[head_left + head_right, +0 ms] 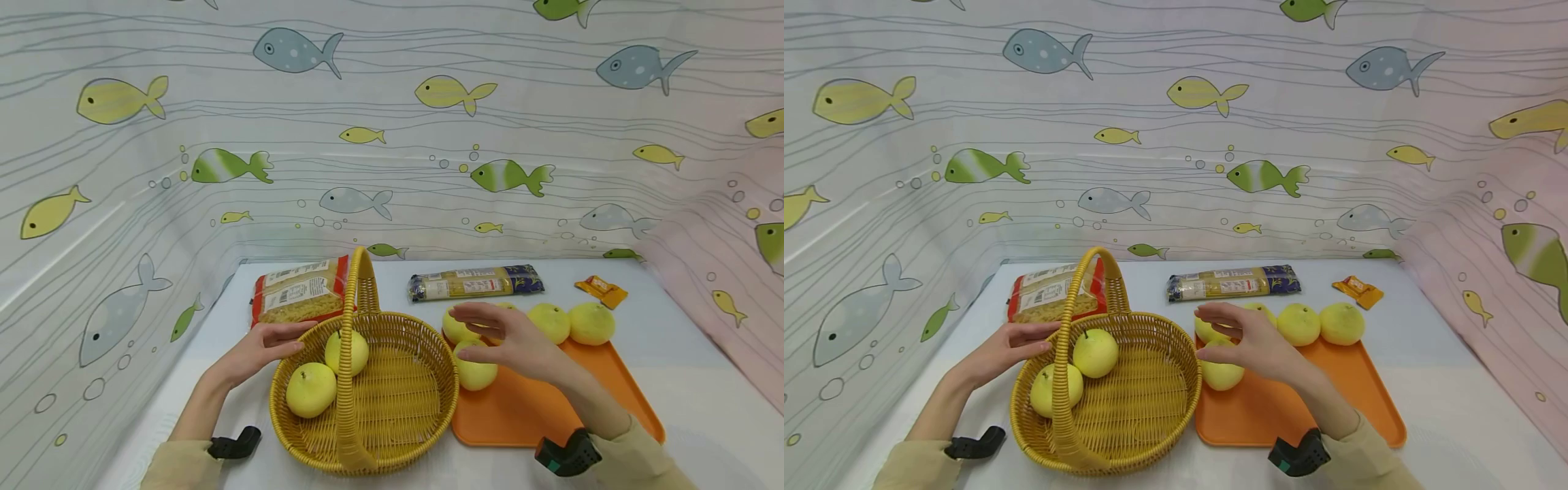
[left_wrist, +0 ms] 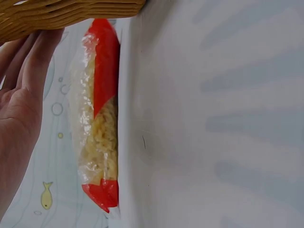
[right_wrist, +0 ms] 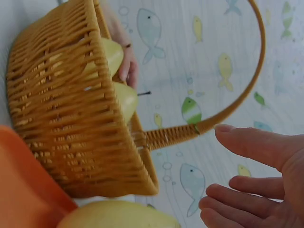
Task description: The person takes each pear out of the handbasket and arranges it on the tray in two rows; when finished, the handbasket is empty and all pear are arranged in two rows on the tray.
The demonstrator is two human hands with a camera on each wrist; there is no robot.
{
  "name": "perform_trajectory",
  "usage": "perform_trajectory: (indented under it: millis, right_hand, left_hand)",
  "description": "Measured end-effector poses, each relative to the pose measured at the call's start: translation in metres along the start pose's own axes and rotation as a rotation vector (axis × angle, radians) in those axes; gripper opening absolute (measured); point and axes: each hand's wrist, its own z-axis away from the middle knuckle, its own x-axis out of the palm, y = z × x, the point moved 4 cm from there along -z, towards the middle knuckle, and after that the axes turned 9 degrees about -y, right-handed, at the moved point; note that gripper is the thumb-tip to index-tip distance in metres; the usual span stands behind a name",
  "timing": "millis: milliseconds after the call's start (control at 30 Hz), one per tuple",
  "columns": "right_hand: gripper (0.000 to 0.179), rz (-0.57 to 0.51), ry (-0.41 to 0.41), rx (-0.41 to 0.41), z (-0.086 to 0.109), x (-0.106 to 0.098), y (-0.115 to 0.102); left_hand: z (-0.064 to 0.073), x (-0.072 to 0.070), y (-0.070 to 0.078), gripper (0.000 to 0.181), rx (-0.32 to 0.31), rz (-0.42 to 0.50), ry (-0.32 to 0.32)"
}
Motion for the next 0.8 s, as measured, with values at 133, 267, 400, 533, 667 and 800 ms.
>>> perform_trajectory:
  millis: [133, 267, 400, 533, 667, 800]
  right_hand:
    - [0.067, -0.01, -0.007, -0.032, -0.008, 0.009, -0.013]
    - [0.067, -0.009, 0.009, -0.044, -0.02, 0.018, -0.024]
    - [0.066, -0.006, 0.008, -0.049, -0.034, 0.027, -0.031]
    - [0.065, -0.008, 0.005, -0.052, -0.046, 0.036, -0.037]
    - [0.065, -0.002, 0.0, -0.049, -0.058, 0.047, -0.045]
    - [0.065, 0.0, -0.023, -0.055, -0.07, 0.058, -0.051]
  left_hand:
    - [-0.002, 0.0, 0.0, 0.045, -0.003, 0.007, 0.004]
    - [-0.001, -0.001, 0.001, 0.044, 0.016, 0.004, 0.012]
    - [-0.001, -0.001, 0.0, 0.044, 0.014, 0.004, 0.003]
    - [-0.002, 0.0, -0.002, 0.043, -0.003, 0.005, -0.002]
    - [-0.002, 0.0, -0.003, 0.043, 0.001, 0.003, -0.004]
    - [-0.002, 0.0, -0.002, 0.044, 0.0, 0.001, -0.003]
